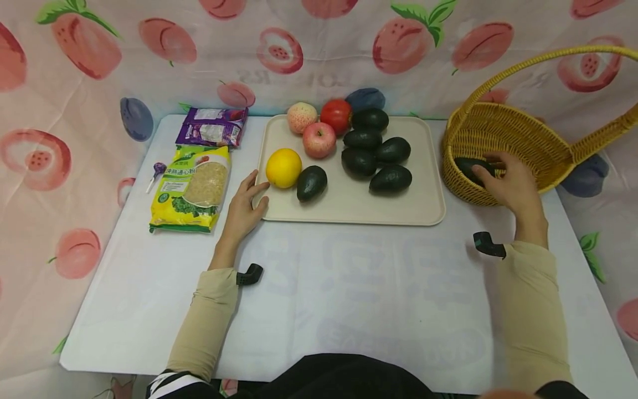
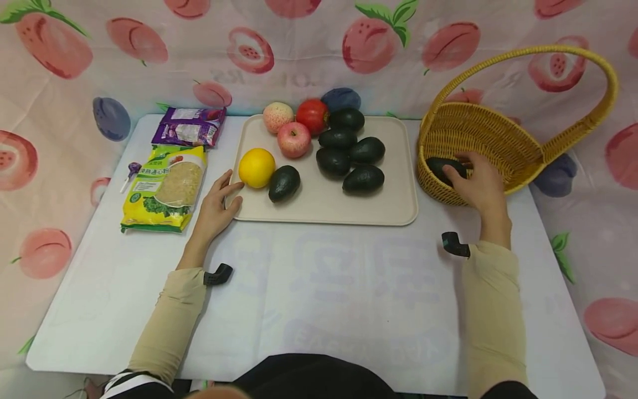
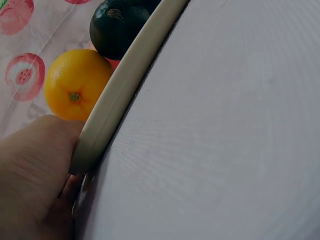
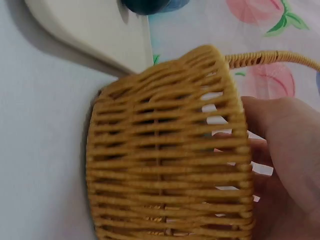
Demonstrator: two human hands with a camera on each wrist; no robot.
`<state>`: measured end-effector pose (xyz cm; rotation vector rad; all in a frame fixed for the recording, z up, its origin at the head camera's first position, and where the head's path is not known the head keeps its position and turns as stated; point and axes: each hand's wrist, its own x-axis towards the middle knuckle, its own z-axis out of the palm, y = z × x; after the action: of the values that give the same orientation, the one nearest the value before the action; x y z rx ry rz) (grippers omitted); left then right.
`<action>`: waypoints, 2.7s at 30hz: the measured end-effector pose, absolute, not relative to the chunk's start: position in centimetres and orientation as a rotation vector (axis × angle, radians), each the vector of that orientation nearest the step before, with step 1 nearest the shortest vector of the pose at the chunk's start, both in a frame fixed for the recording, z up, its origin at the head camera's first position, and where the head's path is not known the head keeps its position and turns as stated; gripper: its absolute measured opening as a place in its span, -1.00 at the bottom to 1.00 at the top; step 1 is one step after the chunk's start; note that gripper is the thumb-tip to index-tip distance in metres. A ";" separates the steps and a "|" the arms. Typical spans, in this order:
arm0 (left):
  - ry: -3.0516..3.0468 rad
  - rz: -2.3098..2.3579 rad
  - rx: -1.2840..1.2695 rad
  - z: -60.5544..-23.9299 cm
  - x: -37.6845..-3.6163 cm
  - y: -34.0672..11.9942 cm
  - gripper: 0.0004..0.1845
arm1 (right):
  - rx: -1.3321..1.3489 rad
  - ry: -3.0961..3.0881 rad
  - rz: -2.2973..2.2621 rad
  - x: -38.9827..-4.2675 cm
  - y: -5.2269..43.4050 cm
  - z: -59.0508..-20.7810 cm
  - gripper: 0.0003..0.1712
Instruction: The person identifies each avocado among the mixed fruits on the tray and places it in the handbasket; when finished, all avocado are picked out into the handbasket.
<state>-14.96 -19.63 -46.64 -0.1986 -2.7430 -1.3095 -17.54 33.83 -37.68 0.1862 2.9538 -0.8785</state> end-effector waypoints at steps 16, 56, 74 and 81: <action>-2.736 -1.434 -0.235 -45.9 -16.6 -20.3 -0.36 | -0.247 3.119 -1.473 -15.3 28.8 -36.0 -0.68; -2.758 -1.388 -0.072 -46.6 -16.5 -20.4 -0.41 | -0.721 2.757 -1.150 -18.4 22.0 -42.0 -0.28; -2.742 -1.336 -0.104 -46.6 -16.8 -20.3 -0.43 | -0.634 2.770 -1.112 -18.2 22.7 -41.3 -0.28; -2.738 -1.338 -0.100 -46.7 -16.5 -20.3 -0.43 | -0.651 2.820 -1.181 -17.8 23.1 -40.0 -0.28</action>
<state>-16.53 -20.32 -46.72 -0.0995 -2.7381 -1.3378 -17.76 23.11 -40.01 -0.6514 2.8195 -1.1812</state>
